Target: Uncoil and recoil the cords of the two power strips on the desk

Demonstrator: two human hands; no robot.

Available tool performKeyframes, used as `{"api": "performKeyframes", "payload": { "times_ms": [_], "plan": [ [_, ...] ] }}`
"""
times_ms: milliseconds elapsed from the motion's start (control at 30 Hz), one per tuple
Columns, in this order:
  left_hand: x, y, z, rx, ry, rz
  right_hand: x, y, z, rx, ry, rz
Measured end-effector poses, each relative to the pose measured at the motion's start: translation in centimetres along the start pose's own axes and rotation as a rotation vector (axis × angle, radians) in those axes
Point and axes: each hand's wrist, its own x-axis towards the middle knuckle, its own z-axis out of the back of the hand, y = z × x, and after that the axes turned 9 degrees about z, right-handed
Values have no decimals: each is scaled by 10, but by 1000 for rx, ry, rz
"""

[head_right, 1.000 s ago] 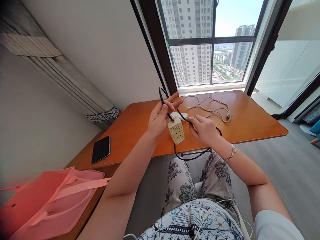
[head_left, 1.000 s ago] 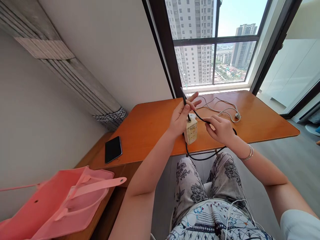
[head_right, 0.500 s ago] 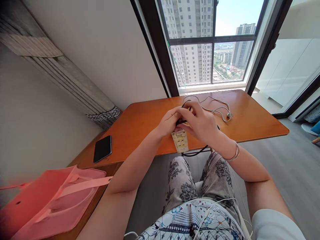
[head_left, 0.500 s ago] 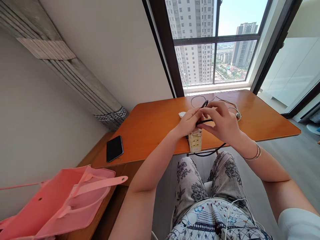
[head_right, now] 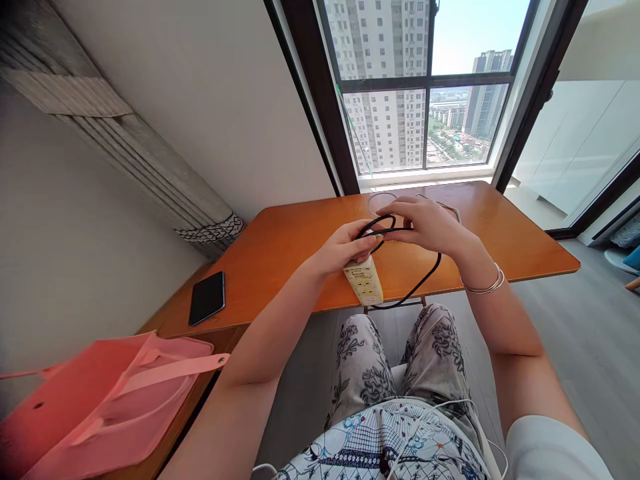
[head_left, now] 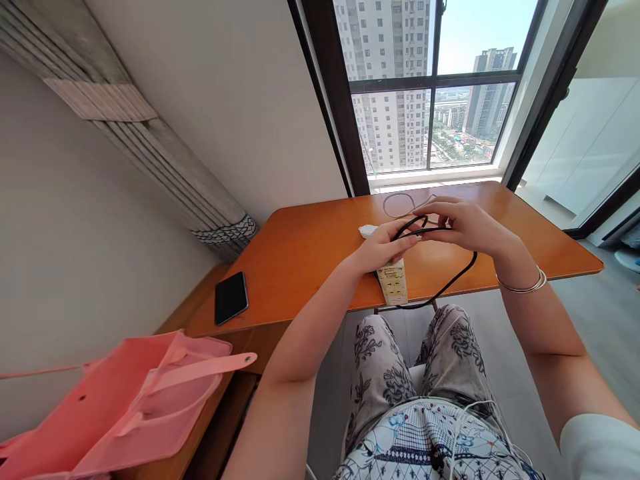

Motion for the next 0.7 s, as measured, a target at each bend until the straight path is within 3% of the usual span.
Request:
{"api": "performKeyframes", "payload": {
  "times_ms": [133,267,567,700],
  "plan": [
    [0,-3,0,-35,48,22,-2,-1,5,-34,-24,13],
    [1,-3,4,-130,126,52,0,-6,-7,21,-117,45],
    [-7,3,7,-351,228,173,-3,-13,-33,596,-149,-132],
    [-12,-3,5,-424,131,135,-1,-10,-41,790,-228,-212]
  ]
}}
